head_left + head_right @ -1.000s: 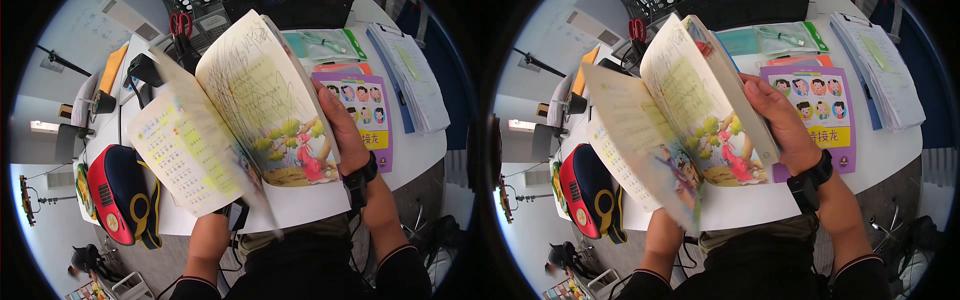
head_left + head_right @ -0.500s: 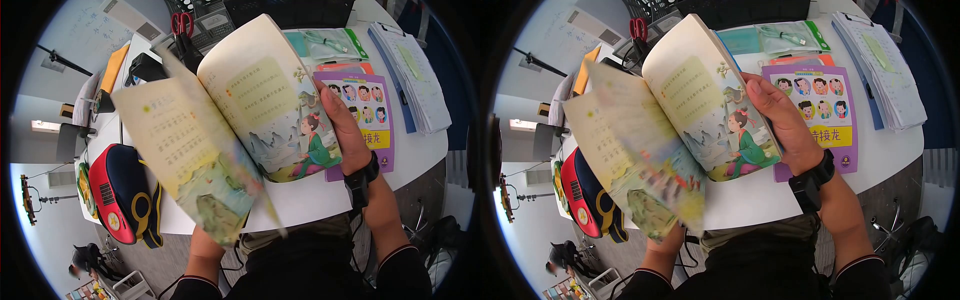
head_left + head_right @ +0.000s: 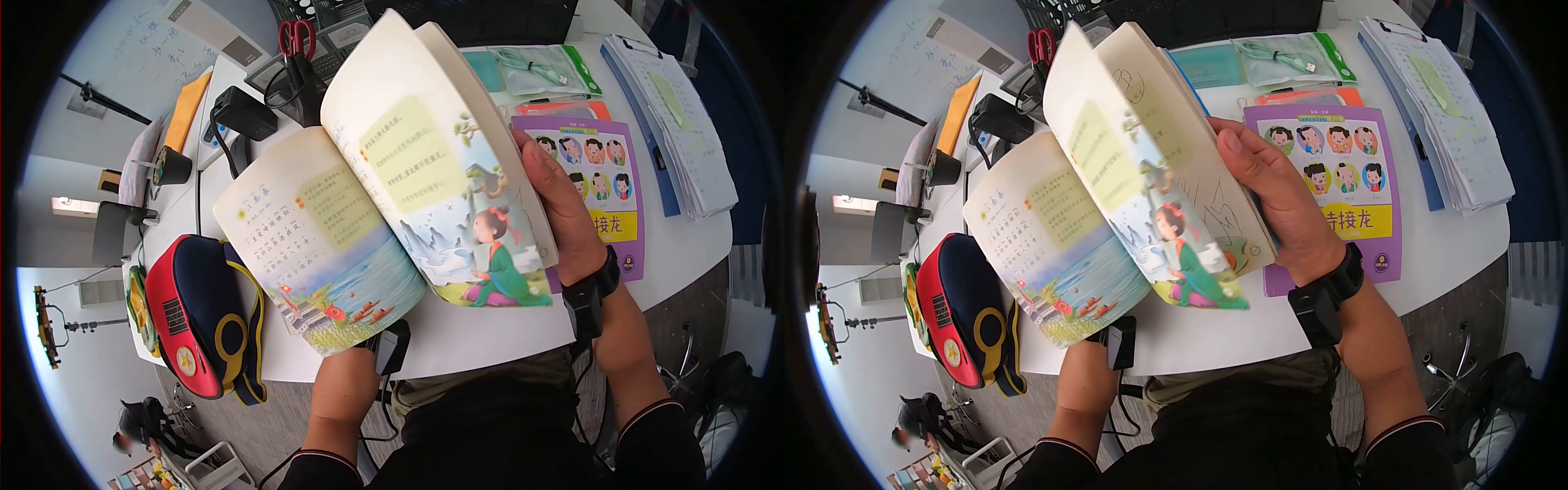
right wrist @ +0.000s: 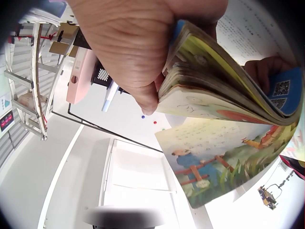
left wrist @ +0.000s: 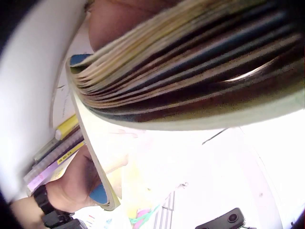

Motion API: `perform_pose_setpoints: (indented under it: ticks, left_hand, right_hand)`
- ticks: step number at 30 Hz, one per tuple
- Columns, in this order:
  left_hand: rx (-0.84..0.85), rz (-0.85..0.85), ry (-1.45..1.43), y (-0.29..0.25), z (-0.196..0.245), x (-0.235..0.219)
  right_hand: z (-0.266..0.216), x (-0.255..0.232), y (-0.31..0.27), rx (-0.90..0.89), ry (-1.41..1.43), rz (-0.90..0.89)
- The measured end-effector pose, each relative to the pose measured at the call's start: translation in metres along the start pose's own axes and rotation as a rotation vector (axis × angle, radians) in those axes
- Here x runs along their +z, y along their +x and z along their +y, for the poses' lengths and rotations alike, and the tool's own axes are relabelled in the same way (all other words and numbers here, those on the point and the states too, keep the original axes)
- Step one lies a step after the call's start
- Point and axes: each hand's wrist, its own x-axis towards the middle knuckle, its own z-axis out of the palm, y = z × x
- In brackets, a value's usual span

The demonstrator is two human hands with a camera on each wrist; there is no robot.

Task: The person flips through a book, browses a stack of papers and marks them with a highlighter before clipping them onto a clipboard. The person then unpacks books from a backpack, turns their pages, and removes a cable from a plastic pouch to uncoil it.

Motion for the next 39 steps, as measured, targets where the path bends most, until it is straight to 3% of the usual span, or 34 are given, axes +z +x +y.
perform_pose_setpoints:
  ticks: [39]
  left_hand:
    - [0.261,-0.009,0.244,-0.0016,0.0024,-0.0057]
  right_hand:
    - [-0.0017,0.0076,-0.0001,-0.025,-0.079,-0.003]
